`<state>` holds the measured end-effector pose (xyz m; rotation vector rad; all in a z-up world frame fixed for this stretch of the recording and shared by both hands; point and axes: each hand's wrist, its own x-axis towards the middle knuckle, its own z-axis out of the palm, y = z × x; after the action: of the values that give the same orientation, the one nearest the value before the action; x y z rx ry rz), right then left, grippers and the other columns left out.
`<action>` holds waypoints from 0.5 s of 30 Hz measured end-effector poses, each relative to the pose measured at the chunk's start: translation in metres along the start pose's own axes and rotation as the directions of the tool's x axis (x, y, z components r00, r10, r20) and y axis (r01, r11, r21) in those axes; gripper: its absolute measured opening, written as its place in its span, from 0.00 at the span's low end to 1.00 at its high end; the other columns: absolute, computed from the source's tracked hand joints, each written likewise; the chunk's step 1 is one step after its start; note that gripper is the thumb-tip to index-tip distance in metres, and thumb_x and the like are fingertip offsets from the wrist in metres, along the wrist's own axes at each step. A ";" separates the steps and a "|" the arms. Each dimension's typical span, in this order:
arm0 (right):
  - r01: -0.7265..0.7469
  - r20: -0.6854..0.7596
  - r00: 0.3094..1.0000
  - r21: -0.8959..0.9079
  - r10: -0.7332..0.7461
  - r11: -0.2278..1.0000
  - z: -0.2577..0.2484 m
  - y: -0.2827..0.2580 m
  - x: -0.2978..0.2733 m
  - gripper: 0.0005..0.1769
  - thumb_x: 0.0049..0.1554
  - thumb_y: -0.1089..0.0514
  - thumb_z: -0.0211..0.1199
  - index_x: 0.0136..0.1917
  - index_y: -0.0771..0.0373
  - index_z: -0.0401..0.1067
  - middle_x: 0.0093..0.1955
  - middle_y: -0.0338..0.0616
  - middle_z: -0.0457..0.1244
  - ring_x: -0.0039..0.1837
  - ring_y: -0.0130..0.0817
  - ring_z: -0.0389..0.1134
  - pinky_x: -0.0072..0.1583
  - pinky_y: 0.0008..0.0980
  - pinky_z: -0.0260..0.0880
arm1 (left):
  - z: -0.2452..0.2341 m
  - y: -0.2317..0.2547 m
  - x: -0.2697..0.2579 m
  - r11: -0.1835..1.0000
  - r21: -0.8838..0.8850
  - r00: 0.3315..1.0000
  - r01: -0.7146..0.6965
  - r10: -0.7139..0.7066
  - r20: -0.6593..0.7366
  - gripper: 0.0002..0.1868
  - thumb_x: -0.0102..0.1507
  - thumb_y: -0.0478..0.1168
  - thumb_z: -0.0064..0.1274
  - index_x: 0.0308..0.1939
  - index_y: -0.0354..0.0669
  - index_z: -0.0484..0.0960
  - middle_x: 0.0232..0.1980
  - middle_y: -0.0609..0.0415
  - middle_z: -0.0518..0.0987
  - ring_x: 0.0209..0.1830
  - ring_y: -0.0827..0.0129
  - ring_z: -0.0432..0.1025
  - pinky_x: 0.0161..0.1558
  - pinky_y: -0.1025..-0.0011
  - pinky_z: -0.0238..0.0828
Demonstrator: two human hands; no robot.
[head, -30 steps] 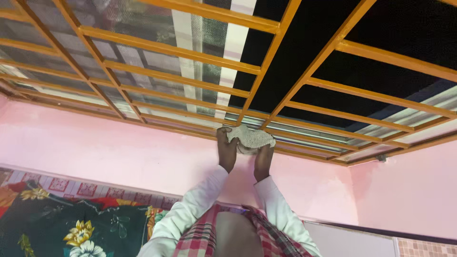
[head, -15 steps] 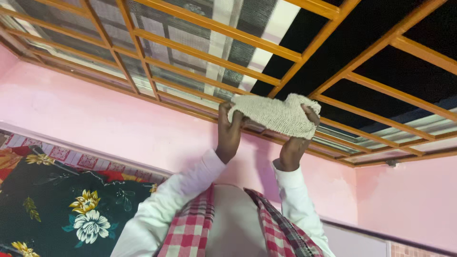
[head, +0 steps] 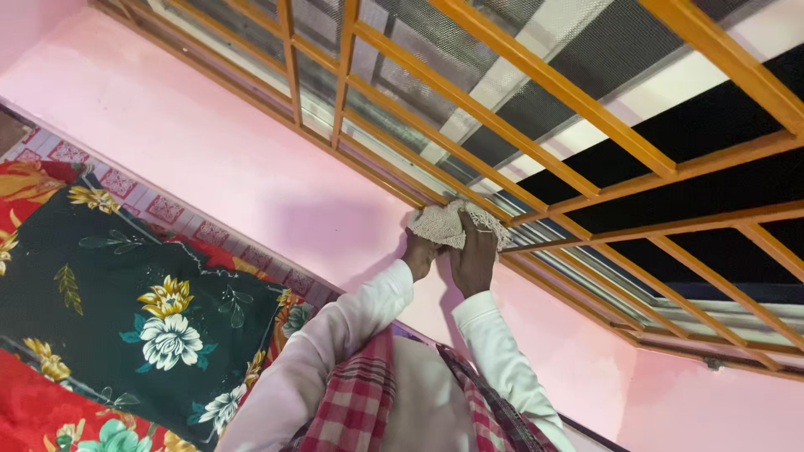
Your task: The person wipes the metal frame and glass of a window using a cloth, then folds the cloth while walking through the room and returns to wipe another section of the frame.
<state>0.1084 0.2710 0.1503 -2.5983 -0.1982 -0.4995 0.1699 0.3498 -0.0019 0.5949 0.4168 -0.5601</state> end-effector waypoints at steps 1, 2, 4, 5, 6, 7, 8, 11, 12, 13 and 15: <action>0.026 0.030 0.999 -0.034 -0.025 0.999 0.004 0.001 0.003 0.39 0.53 0.63 0.58 0.78 0.61 0.58 0.70 0.61 0.59 0.73 0.61 0.57 0.74 0.55 0.51 | -0.002 0.004 -0.001 1.000 -0.011 1.000 0.002 -0.002 -0.013 0.19 0.70 0.55 0.44 0.62 0.57 0.73 0.54 0.60 0.82 0.49 0.67 0.78 0.46 0.59 0.77; 0.052 0.048 0.998 -0.066 -0.049 0.996 0.011 0.000 0.008 0.40 0.55 0.62 0.60 0.80 0.60 0.55 0.72 0.62 0.58 0.73 0.62 0.56 0.74 0.55 0.50 | -0.002 0.013 0.001 0.998 -0.060 1.000 -0.004 0.004 -0.008 0.19 0.70 0.54 0.46 0.62 0.57 0.73 0.55 0.59 0.81 0.50 0.66 0.78 0.47 0.59 0.78; 0.041 0.119 0.993 -0.107 -0.028 0.993 0.024 -0.006 0.016 0.42 0.56 0.60 0.60 0.82 0.60 0.53 0.71 0.62 0.58 0.73 0.62 0.56 0.74 0.56 0.50 | -0.005 0.023 0.003 0.994 -0.110 1.000 -0.017 0.016 -0.004 0.18 0.70 0.53 0.47 0.62 0.57 0.72 0.56 0.59 0.81 0.51 0.66 0.78 0.48 0.59 0.78; 0.031 0.185 0.983 -0.153 -0.002 0.988 0.029 -0.010 0.020 0.44 0.56 0.59 0.60 0.84 0.59 0.51 0.71 0.61 0.58 0.73 0.61 0.56 0.74 0.56 0.50 | -0.006 0.027 0.002 0.990 -0.133 0.997 -0.040 0.032 -0.067 0.19 0.70 0.54 0.45 0.63 0.57 0.71 0.56 0.59 0.81 0.51 0.65 0.77 0.47 0.59 0.77; 0.046 0.180 0.983 -0.150 -0.018 0.988 0.036 -0.014 0.028 0.44 0.56 0.59 0.60 0.84 0.59 0.51 0.71 0.61 0.58 0.73 0.61 0.56 0.74 0.56 0.50 | -0.007 0.035 0.006 0.985 -0.156 0.990 -0.075 0.055 -0.126 0.20 0.70 0.55 0.43 0.63 0.57 0.69 0.56 0.60 0.80 0.51 0.65 0.77 0.47 0.59 0.77; 0.066 0.193 0.980 -0.145 -0.037 0.987 0.042 -0.020 0.035 0.44 0.56 0.58 0.59 0.83 0.58 0.50 0.72 0.60 0.58 0.73 0.60 0.57 0.74 0.56 0.50 | -0.010 0.045 0.008 0.983 -0.159 0.990 -0.090 0.071 -0.123 0.20 0.70 0.55 0.43 0.63 0.57 0.69 0.56 0.60 0.80 0.51 0.65 0.77 0.47 0.59 0.77; 0.086 0.210 0.976 -0.141 -0.055 0.986 0.048 -0.028 0.041 0.44 0.57 0.56 0.58 0.83 0.58 0.50 0.73 0.58 0.58 0.73 0.59 0.57 0.74 0.57 0.50 | -0.018 0.054 0.009 0.966 -0.174 0.977 -0.192 0.172 -0.122 0.21 0.70 0.52 0.46 0.65 0.53 0.70 0.58 0.58 0.80 0.53 0.66 0.76 0.49 0.61 0.76; 0.234 0.166 0.962 -0.095 -0.216 0.968 0.074 -0.055 0.072 0.43 0.58 0.53 0.59 0.83 0.59 0.50 0.75 0.61 0.56 0.74 0.61 0.55 0.73 0.56 0.50 | -0.043 0.096 0.011 0.915 -0.213 0.937 -0.343 0.318 -0.143 0.22 0.71 0.49 0.47 0.67 0.50 0.68 0.61 0.55 0.77 0.56 0.66 0.75 0.51 0.63 0.75; 0.243 0.156 0.961 -0.092 -0.227 0.966 0.082 -0.066 0.084 0.43 0.58 0.53 0.59 0.83 0.59 0.50 0.75 0.61 0.56 0.74 0.61 0.55 0.73 0.56 0.50 | -0.050 0.116 0.010 0.894 -0.233 0.922 -0.383 0.354 -0.158 0.22 0.71 0.50 0.45 0.67 0.52 0.64 0.63 0.53 0.75 0.57 0.65 0.75 0.52 0.63 0.75; 0.272 0.163 0.951 -0.053 -0.261 0.961 0.089 -0.079 0.094 0.45 0.56 0.51 0.61 0.82 0.60 0.50 0.74 0.62 0.56 0.73 0.61 0.55 0.72 0.56 0.50 | -0.056 0.138 0.006 0.901 -0.215 0.915 -0.377 0.327 -0.235 0.23 0.71 0.49 0.44 0.69 0.54 0.60 0.65 0.51 0.73 0.59 0.63 0.73 0.55 0.62 0.73; 0.318 0.155 0.937 -0.015 -0.312 0.948 0.104 -0.104 0.121 0.46 0.54 0.49 0.63 0.80 0.61 0.50 0.73 0.63 0.56 0.73 0.61 0.55 0.71 0.56 0.50 | -0.059 0.185 -0.003 0.900 -0.199 0.898 -0.387 0.319 -0.302 0.24 0.71 0.49 0.43 0.70 0.55 0.57 0.68 0.50 0.70 0.62 0.61 0.71 0.57 0.61 0.71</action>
<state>0.2285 0.4186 0.1566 -2.6555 -0.6710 -0.4173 0.2665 0.5153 0.0298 0.4818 0.6052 -0.0682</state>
